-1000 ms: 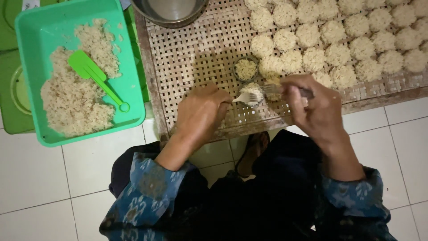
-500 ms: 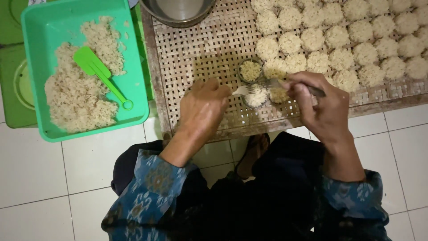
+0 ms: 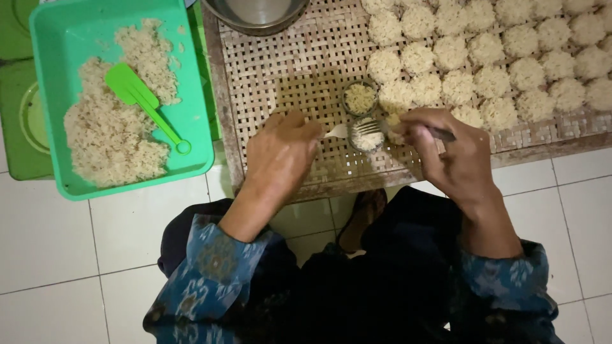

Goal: Molding food mixture into small cakes on a drying rack using forks and a circular mold

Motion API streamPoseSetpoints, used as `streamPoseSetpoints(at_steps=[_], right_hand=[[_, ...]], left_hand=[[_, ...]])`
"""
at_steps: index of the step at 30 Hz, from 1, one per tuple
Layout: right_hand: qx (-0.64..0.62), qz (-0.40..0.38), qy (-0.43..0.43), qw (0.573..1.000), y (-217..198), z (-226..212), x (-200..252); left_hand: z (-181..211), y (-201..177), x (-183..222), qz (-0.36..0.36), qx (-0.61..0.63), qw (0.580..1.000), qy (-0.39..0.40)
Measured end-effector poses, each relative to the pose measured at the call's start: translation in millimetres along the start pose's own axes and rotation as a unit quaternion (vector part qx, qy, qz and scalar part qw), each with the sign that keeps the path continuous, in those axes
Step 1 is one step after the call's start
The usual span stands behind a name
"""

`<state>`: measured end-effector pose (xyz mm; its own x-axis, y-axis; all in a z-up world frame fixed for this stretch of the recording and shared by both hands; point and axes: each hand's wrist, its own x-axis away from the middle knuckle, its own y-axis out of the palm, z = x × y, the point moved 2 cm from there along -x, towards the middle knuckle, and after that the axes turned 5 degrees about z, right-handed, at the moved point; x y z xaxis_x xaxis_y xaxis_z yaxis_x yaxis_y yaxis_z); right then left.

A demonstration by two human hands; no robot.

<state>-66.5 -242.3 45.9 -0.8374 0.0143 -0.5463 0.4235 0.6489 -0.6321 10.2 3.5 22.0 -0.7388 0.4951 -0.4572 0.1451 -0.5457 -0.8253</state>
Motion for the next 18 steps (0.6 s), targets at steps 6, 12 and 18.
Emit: streamPoseSetpoints(at_steps=[6,12,18], right_hand=[[-0.029,0.003,-0.018,0.999,5,22,3],[-0.048,0.001,-0.019,0.999,6,-2,-6],[-0.044,-0.012,-0.02,0.999,-11,6,-2]], left_hand=[[-4,8,5,-0.013,0.015,1.0,-0.004],[-5,14,5,0.007,0.009,1.0,-0.003],[6,15,0,0.032,-0.085,0.994,0.06]])
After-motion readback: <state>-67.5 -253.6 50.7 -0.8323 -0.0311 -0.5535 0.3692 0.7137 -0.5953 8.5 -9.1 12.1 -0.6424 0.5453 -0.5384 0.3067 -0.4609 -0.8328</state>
